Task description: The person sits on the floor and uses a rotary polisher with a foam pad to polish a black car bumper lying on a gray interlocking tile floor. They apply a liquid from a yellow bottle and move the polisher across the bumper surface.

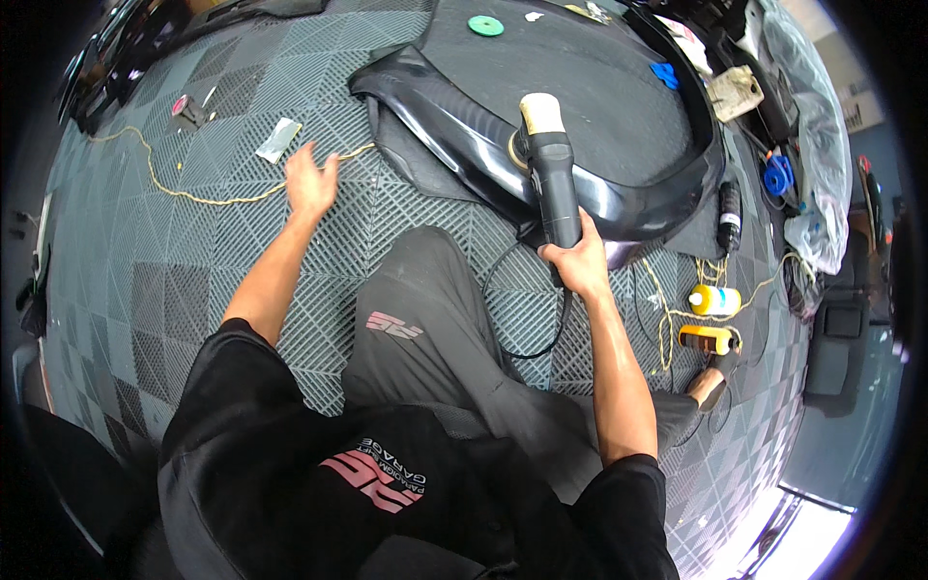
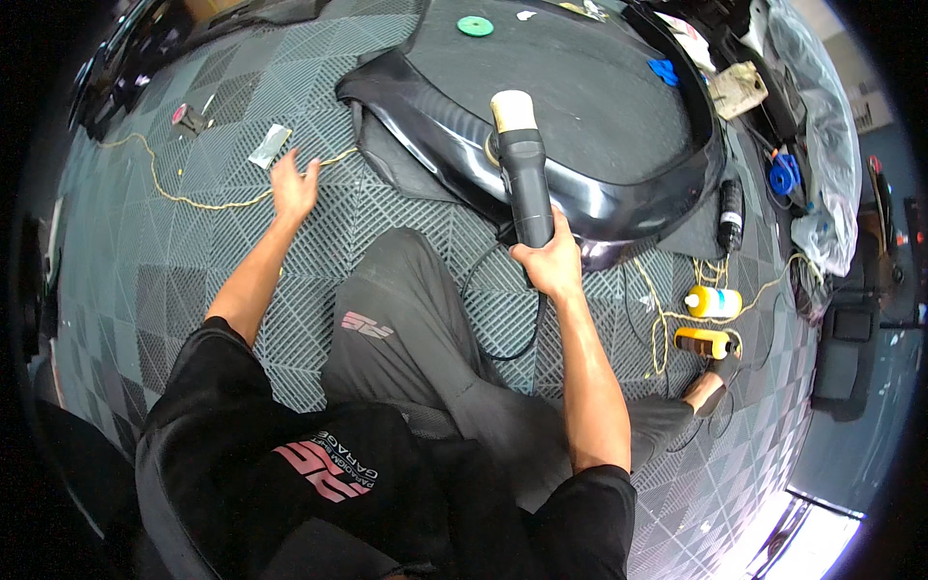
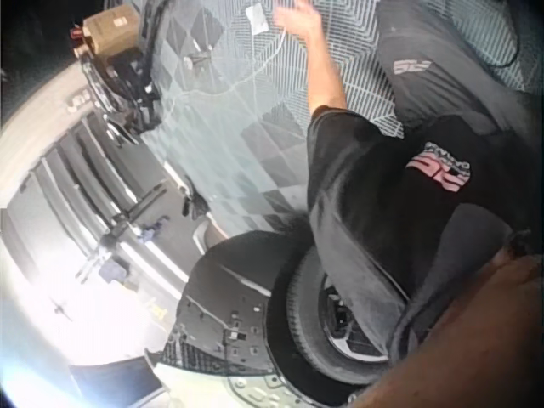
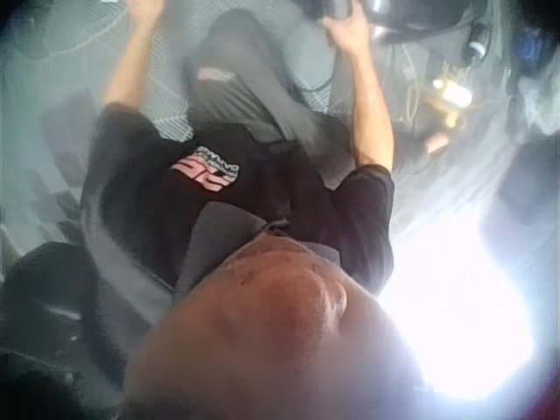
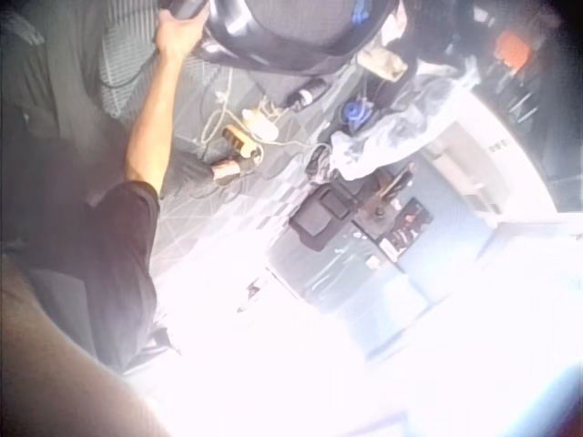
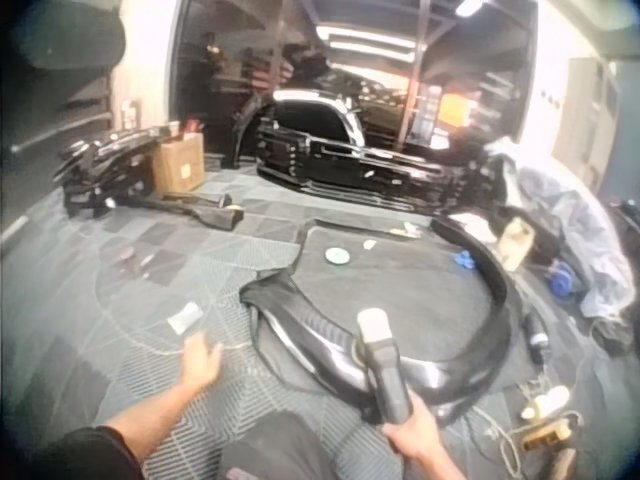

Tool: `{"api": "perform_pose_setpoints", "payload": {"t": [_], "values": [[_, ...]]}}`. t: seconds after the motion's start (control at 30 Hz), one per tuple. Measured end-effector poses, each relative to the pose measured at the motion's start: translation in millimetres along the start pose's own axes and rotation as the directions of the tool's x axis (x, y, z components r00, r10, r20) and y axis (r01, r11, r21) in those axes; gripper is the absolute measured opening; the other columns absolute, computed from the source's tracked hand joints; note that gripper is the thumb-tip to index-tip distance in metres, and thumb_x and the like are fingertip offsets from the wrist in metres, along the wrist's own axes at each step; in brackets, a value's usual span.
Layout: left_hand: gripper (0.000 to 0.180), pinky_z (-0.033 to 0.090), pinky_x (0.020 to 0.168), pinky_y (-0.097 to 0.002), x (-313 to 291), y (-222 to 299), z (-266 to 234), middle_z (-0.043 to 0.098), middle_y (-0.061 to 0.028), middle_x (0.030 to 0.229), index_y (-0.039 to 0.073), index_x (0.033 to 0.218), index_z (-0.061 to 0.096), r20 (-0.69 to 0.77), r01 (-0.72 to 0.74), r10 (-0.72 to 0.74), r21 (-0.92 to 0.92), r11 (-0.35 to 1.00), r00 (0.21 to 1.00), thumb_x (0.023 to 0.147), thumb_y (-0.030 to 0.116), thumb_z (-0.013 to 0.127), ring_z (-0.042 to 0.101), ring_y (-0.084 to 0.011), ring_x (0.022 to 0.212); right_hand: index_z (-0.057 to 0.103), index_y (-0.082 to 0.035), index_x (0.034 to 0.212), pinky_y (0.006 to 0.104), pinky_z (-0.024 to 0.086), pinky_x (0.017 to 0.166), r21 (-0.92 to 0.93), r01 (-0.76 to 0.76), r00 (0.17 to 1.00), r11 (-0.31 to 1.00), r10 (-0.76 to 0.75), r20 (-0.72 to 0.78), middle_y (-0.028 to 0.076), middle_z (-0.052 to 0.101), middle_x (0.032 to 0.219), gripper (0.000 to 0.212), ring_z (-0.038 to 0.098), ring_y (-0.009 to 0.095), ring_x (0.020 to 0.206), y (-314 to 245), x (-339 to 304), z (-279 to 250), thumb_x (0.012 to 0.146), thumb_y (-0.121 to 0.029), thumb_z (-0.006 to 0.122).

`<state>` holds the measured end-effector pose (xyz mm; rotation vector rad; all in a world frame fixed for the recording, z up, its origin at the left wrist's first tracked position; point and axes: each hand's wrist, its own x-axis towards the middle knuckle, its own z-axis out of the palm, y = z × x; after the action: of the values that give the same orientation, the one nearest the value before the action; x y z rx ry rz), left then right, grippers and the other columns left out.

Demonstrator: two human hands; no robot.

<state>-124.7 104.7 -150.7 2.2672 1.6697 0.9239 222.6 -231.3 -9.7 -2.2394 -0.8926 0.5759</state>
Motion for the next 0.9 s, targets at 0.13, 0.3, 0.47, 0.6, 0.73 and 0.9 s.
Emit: {"api": "perform_pose_setpoints", "payload": {"t": [0.13,0.3,0.47,0.6,0.73,0.9], "values": [[0.081,0.025,0.127,-0.0581,-37,-91,-13,0.042,-0.0233,0.162,0.001,0.156,0.044,0.112,0.276,-0.347,0.404,0.872,0.931,0.1,0.057,0.062,0.03,-0.0404,0.156,0.045,-0.005,0.159,0.0417,0.055,0.105,-0.036,0.003,0.998,0.999,-0.001,0.063,0.025,0.071,0.132,0.103,0.072,0.035,0.12,-26,24,15,0.067,-0.023,0.086],[0.084,0.013,0.131,-0.0609,-55,-104,-12,0.029,-0.0148,0.173,0.009,0.163,0.036,0.129,0.284,-0.355,0.382,0.88,0.926,0.1,0.061,0.057,0.018,-0.0349,0.163,0.044,-0.001,0.16,0.041,0.052,0.109,-0.058,-0.021,0.987,0.998,0.03,0.156,0.025,0.069,0.136,0.107,0.069,0.034,0.124,-68,62,41,0.065,-0.023,0.088],[0.083,0.013,0.132,-0.0596,-50,-91,-24,0.028,-0.0133,0.173,0.01,0.163,0.035,0.199,0.316,-0.414,0.39,0.865,0.888,0.101,0.06,0.055,0.014,-0.0331,0.164,0.047,0.005,0.156,0.0378,0.055,0.1,-0.019,-0.002,0.986,1.0,0.005,0.167,0.023,0.072,0.125,0.103,0.072,0.03,0.111,-126,109,79,0.064,-0.018,0.087],[0.083,0.011,0.133,-0.0578,-46,-85,-32,0.023,-0.0148,0.175,0.009,0.165,0.031,0.268,0.311,-0.442,0.416,0.854,0.856,0.104,0.062,0.049,0.011,-0.0333,0.165,0.051,0.01,0.15,0.0359,0.058,0.086,0.026,0.038,0.978,0.999,-0.042,0.205,0.018,0.074,0.108,0.096,0.073,0.027,0.092,-167,152,100,0.064,-0.015,0.086],[0.083,0.009,0.133,-0.0586,-41,-80,-38,0.023,-0.0147,0.175,0.008,0.165,0.033,0.302,0.339,-0.472,0.401,0.851,0.828,0.103,0.062,0.05,0.011,-0.0331,0.165,0.055,0.01,0.143,0.037,0.059,0.076,0.035,0.009,0.973,0.999,-0.017,0.228,0.018,0.074,0.107,0.086,0.073,0.025,0.086,-207,193,110,0.066,-0.013,0.086],[0.084,0.008,0.133,-0.0591,-40,-79,-41,0.022,-0.0148,0.175,0.009,0.165,0.032,0.32,0.347,-0.479,0.389,0.853,0.817,0.102,0.062,0.051,0.009,-0.0321,0.165,0.063,0.006,0.129,0.0366,0.059,0.067,0.05,-0.003,0.932,0.999,-0.015,0.362,0.014,0.073,0.096,0.063,0.072,0.023,0.075,-251,240,110,0.072,-0.013,0.083]]}}
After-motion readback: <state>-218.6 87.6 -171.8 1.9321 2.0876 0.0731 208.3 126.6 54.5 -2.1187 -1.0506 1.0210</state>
